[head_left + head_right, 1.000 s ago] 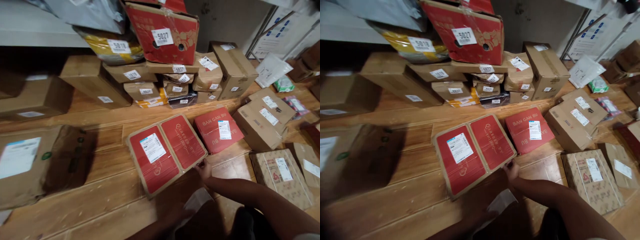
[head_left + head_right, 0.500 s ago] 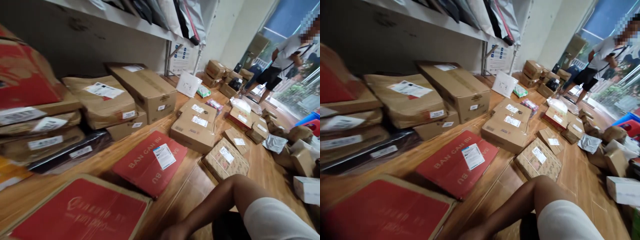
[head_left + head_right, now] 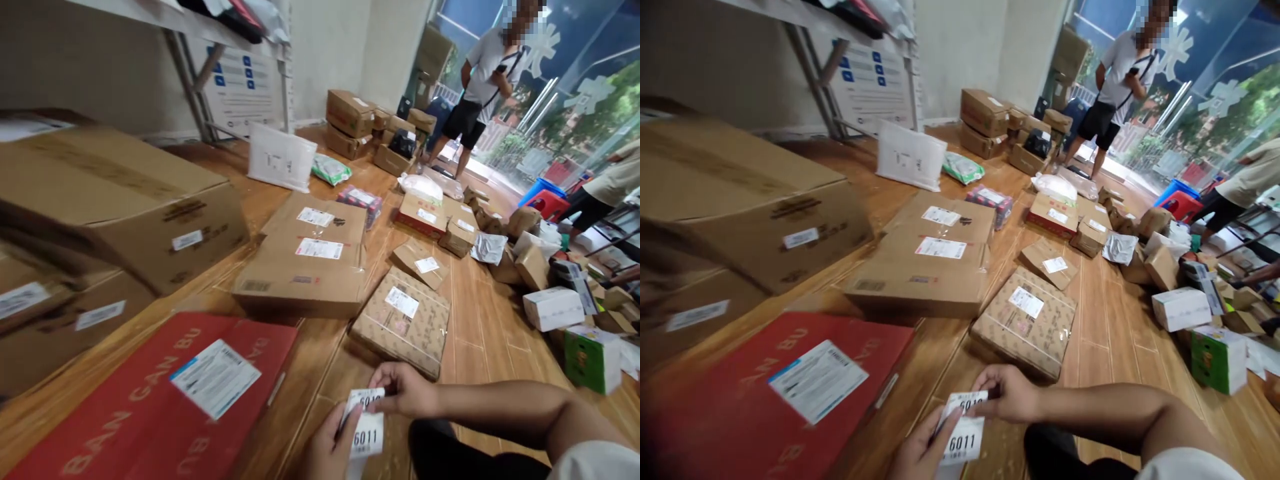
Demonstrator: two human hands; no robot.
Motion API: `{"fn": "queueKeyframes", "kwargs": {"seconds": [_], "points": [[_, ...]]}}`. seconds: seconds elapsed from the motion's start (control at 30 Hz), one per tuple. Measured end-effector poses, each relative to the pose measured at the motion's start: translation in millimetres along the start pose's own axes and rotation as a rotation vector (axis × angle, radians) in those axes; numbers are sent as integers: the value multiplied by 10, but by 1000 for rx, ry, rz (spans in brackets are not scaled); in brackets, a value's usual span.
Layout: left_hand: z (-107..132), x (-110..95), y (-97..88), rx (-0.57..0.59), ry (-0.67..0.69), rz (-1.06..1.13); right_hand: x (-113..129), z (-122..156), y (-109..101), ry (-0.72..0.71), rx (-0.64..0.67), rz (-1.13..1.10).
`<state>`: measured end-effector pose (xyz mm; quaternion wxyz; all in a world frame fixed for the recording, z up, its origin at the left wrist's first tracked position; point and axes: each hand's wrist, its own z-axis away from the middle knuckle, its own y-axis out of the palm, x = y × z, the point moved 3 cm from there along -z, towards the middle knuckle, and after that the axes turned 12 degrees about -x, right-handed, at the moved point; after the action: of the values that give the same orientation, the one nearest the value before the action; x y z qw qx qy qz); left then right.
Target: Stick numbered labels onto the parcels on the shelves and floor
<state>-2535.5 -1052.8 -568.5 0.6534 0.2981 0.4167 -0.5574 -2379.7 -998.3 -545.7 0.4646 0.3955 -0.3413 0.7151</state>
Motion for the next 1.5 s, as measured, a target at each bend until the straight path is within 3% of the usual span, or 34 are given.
{"fn": "queueKeyframes", "kwargs": {"seconds": [0.1, 0.17, 0.3, 0.43, 0.53, 0.6, 0.77, 0.83, 0.93, 1.0, 1.07, 1.13, 1.2, 1.27, 1.5], "points": [[-149, -217, 437, 41, 17, -1, -7, 20, -354, -25, -102, -40], [-238, -243, 582, 51, 3, 57, -23, -20, -484, -52, -151, -53], [-427, -155, 612, -116, -44, 182, -19, -287, -531, -82, -186, -96], [-582, -104, 670, -284, 39, 1, -7, -630, -576, -149, -191, -87], [-650, -48, 849, -335, -14, -64, -123, -805, -720, -179, -179, -60], [-679, 23, 1001, -318, -62, -47, -290, -877, -840, -161, -170, -66], [-717, 351, 1367, -141, -99, -83, -692, -1005, -1167, -137, -86, -73], [-690, 517, 1520, -97, -112, -98, -678, -1082, -1455, -229, -154, 18], [-612, 728, 1785, 41, -109, -100, -506, -1233, -2182, -290, -545, 243], [-593, 824, 1916, 97, -88, -180, -390, -1334, -2675, -280, -663, 294], [-645, 846, 1962, 19, 54, -350, -328, -1409, -3060, -280, -698, 324], [-744, 802, 1964, -120, 311, -522, -330, -1445, -3282, -284, -692, 344], [-852, 766, 1972, -179, 540, -639, -373, -1453, -3362, -285, -673, 359], [-966, 781, 1971, -170, 627, -723, -424, -1449, -3362, -275, -660, 370], [-1172, 831, 1938, -53, 568, -834, -490, -1464, -3368, -249, -638, 386]]}}
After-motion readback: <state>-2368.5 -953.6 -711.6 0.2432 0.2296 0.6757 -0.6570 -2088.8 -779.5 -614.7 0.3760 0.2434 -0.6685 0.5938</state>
